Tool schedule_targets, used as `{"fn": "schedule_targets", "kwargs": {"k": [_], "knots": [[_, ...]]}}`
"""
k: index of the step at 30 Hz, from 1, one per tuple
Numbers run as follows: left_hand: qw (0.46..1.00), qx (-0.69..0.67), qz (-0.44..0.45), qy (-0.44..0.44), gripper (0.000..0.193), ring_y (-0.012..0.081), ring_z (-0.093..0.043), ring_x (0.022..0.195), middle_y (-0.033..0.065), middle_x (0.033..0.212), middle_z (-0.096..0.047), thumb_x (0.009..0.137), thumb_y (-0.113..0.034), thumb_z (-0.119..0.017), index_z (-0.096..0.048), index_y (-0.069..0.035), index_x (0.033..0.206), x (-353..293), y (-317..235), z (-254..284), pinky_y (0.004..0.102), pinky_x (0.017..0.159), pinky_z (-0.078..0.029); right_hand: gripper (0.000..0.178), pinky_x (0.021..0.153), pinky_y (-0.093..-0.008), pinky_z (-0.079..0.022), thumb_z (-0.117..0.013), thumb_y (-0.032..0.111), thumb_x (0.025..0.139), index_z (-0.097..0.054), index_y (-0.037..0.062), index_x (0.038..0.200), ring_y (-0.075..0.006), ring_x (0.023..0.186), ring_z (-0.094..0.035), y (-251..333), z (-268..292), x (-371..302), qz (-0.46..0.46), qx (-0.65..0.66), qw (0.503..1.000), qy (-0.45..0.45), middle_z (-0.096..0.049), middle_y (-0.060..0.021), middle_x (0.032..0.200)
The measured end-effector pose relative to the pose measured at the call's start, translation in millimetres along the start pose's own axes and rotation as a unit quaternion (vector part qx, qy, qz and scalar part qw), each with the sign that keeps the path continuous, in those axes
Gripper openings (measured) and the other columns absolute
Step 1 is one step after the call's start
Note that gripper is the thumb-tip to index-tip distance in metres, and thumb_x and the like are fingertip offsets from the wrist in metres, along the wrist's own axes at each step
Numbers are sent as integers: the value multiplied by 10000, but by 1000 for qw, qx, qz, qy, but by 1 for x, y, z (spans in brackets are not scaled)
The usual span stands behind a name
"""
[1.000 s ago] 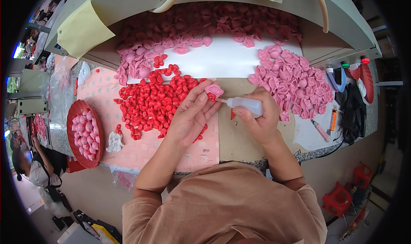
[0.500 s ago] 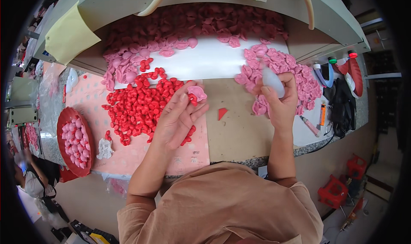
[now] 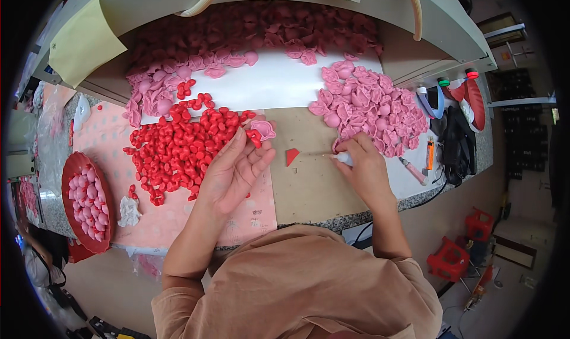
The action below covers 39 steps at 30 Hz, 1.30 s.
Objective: Assembling small plastic toy parts by applying glue and joining red decorative pieces onto pink/white bases.
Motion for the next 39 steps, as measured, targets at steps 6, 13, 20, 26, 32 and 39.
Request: {"fn": "schedule_targets", "kwargs": {"k": [6,13,20,26,32,39], "knots": [[996,29,28,75,491,128,-574,938,112,1273,-481,972,-301,-429,-306,-61,1381,-3,4,-8,337,863,-488,182,630,-287,-442,-705,68,735,-615,33,889,-175,742,-564,7,-9,7,48,143,988,-37,-566,-56,809],[994,-3,28,104,495,139,-582,951,126,1241,-500,974,-301,-422,-294,-56,1384,-4,4,-1,340,878,-489,150,614,-224,-413,-662,129,821,-610,18,908,-61,693,-502,30,-24,17,-138,275,940,145,-569,-21,772],[998,-42,17,34,413,156,-603,953,140,1196,-542,957,-303,-463,-427,-37,1271,-2,0,2,324,894,-505,257,756,-294,-485,-678,105,797,-611,29,1032,-175,821,-625,22,-29,18,-77,210,974,41,-630,-85,871],[998,-57,19,19,410,154,-611,922,135,1171,-560,943,-329,-487,-468,-37,1230,-2,-2,4,320,878,-512,300,806,-330,-467,-688,80,768,-606,34,1052,-263,925,-585,28,-31,20,32,176,982,57,-586,-123,973],[999,-47,18,16,398,146,-612,901,119,1130,-582,944,-325,-488,-481,-45,1226,-1,-1,5,322,863,-518,302,809,-344,-463,-697,86,762,-610,32,1046,-267,918,-581,27,-30,23,-28,127,991,39,-589,-111,960],[998,-24,52,8,312,156,-616,896,74,1010,-617,949,-289,-489,-538,-59,1153,-1,5,8,331,857,-519,293,793,-340,-464,-700,85,759,-617,21,1032,-269,900,-582,27,-32,24,5,165,985,54,-590,-113,958]]}}
Point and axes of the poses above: each hand's wrist, its own x-axis towards the middle knuckle, its own z-axis out of the back of the hand, y = z × x, the point moved 1 cm from there along x, towards the middle knuckle
